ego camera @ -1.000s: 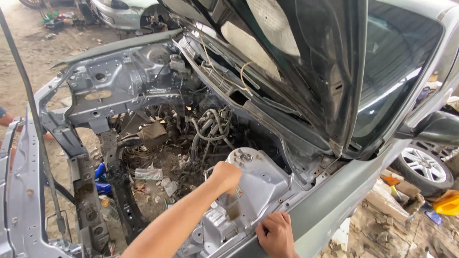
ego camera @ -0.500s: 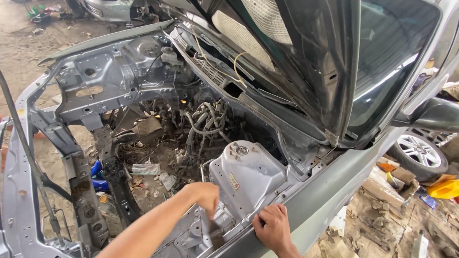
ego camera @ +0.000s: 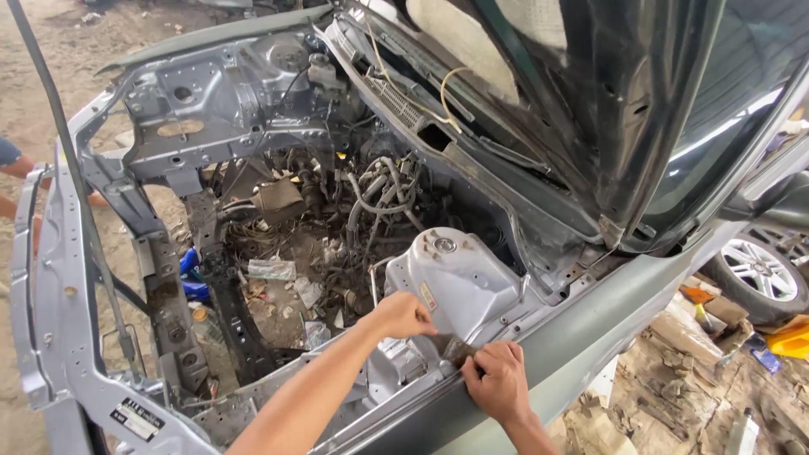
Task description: The person uses a brush to scrub the metal surfaces of a car's engine bay, focusing on the area around the windshield and the front frame. They systematically clean the exposed metal parts, removing dirt and debris from the vehicle's interior structure.
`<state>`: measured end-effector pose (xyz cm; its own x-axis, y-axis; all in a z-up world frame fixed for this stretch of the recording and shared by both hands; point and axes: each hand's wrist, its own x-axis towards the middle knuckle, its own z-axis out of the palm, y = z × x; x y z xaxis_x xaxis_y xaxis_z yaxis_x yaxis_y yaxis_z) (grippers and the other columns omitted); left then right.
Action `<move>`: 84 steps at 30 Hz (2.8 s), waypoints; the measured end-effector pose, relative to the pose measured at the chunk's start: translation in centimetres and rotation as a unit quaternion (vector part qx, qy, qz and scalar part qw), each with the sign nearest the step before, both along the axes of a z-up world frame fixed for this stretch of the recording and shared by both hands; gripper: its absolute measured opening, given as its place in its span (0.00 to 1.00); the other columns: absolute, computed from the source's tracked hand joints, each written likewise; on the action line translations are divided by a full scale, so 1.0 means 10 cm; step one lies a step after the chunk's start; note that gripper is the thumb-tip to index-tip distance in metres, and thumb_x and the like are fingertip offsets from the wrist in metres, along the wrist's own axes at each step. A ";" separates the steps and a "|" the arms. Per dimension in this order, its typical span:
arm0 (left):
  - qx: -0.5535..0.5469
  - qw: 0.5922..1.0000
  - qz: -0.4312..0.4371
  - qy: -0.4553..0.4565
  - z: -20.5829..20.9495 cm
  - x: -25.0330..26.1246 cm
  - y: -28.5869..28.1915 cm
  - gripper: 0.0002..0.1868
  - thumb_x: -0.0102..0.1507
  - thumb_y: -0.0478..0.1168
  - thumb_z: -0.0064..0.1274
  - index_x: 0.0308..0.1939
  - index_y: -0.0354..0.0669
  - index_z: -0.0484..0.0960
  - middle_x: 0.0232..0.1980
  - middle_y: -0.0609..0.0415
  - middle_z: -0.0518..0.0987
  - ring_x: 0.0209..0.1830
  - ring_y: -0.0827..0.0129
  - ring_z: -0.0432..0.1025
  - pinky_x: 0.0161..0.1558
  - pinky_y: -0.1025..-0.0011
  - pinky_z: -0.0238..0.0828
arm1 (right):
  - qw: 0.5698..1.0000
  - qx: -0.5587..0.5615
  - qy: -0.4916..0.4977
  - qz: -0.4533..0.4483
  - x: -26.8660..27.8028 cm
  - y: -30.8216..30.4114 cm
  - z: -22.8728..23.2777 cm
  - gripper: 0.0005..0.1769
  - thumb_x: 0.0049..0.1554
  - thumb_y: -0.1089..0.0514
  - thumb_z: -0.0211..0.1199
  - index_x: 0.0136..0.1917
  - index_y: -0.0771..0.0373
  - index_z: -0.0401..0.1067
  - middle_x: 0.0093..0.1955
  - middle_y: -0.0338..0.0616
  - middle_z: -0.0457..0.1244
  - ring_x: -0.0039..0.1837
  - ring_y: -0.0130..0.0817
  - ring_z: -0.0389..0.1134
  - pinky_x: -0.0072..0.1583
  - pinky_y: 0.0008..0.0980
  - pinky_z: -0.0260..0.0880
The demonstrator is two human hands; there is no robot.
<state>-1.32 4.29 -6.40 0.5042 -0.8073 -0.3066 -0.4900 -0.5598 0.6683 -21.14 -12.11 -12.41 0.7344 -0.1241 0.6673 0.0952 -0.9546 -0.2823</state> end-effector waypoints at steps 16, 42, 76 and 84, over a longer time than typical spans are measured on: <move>0.080 0.993 0.057 -0.065 0.68 -0.23 0.49 0.13 0.63 0.54 0.59 0.47 0.58 0.89 0.51 0.65 0.87 0.49 0.74 0.80 0.56 0.70 0.78 | 0.999 0.023 0.032 0.008 -0.08 0.03 0.07 0.23 0.53 0.59 0.62 0.23 0.57 0.54 0.25 0.34 0.50 0.34 0.33 0.55 0.52 0.35 0.55; -0.081 0.931 0.302 0.186 0.73 -0.60 1.44 0.27 0.66 0.23 0.46 0.68 0.43 0.75 0.53 0.49 0.80 0.21 0.80 0.61 0.20 0.85 0.55 | 0.903 -0.024 0.394 -0.168 0.26 0.20 0.31 0.25 0.55 0.39 0.55 0.25 0.55 0.72 0.32 0.39 0.67 0.48 0.41 0.67 0.65 0.40 0.62; 0.003 0.986 0.077 -0.145 -1.28 -2.20 2.07 0.29 0.54 0.40 0.64 0.54 0.36 0.67 0.51 0.43 0.69 0.49 0.50 0.66 0.48 0.54 0.66 | 0.804 -0.110 0.572 -0.124 0.75 1.87 0.74 0.15 0.65 0.45 0.51 0.57 0.56 0.58 0.43 0.52 0.69 0.46 0.56 0.72 0.46 0.55 0.71; 0.083 0.994 0.069 0.013 -0.86 -1.99 2.30 0.36 0.60 0.55 0.65 0.59 0.36 0.66 0.58 0.43 0.73 0.59 0.50 0.69 0.56 0.54 0.69 | 0.793 0.219 0.568 -0.007 0.87 2.30 1.32 0.17 0.65 0.42 0.53 0.56 0.56 0.66 0.43 0.41 0.71 0.39 0.27 0.72 0.39 0.19 0.75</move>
<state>-21.18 27.25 -15.04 0.5967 -0.6684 -0.4439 -0.3842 -0.7237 0.5733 -12.43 10.90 0.76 0.8273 -0.1739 -0.5342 -0.4680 -0.7395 -0.4839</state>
